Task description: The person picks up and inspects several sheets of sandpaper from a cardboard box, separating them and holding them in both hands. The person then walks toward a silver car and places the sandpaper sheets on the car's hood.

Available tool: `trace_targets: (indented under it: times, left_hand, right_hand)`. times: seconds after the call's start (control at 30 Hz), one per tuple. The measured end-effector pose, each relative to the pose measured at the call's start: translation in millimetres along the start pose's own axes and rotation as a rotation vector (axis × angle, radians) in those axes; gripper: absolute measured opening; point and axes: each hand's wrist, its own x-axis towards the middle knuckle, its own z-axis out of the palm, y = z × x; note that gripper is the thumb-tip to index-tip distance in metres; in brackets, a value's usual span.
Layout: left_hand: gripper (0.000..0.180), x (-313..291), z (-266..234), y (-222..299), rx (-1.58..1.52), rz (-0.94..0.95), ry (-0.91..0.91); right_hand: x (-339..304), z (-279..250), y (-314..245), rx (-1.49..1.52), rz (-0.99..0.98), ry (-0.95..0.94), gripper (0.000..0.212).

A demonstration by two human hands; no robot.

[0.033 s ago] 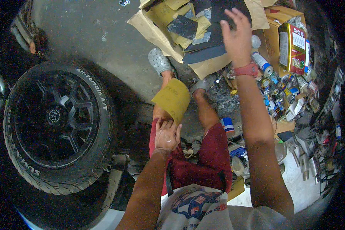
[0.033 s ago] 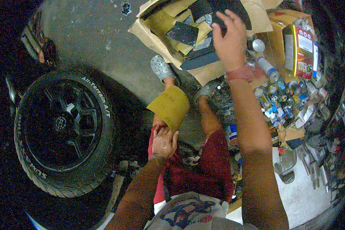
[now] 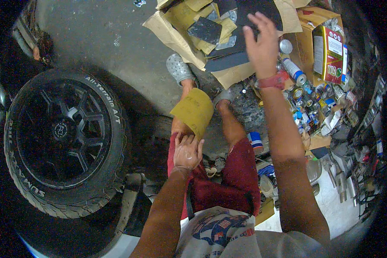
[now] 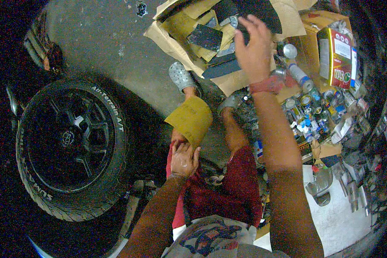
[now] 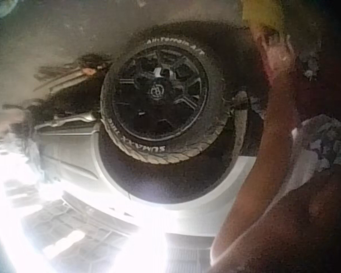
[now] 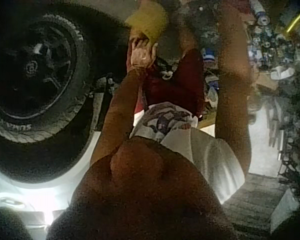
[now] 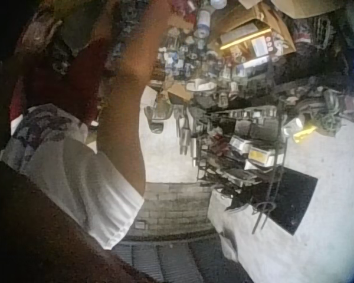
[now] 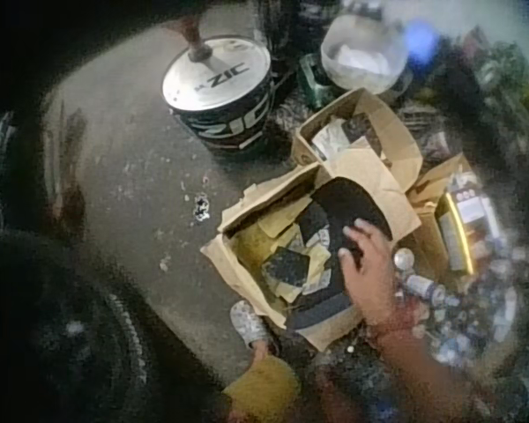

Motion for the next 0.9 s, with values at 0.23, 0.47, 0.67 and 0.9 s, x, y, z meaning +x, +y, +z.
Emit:
trace_targets:
  times: [0.23, 0.47, 0.67, 0.9]
  left_hand:
    - [0.035, 9, 4, -2, 0.022, 0.011, 0.021]
    - [0.037, 10, 4, -1, 0.022, -0.004, -0.016]
    - [0.039, 10, 4, -1, 0.019, -0.019, -0.048]
    - [0.04, 7, 7, 0, 0.048, -0.011, -0.014]
  right_hand:
    - [-76, 51, -48, 0.147, 0.229, -0.167, 0.038]
    - [-102, 55, -81, 0.239, 0.324, -0.278, 0.039]
    - [-103, 57, -70, 0.268, 0.333, -0.259, 0.037]
    - [-105, 52, -65, 0.233, 0.349, -0.273, 0.035]
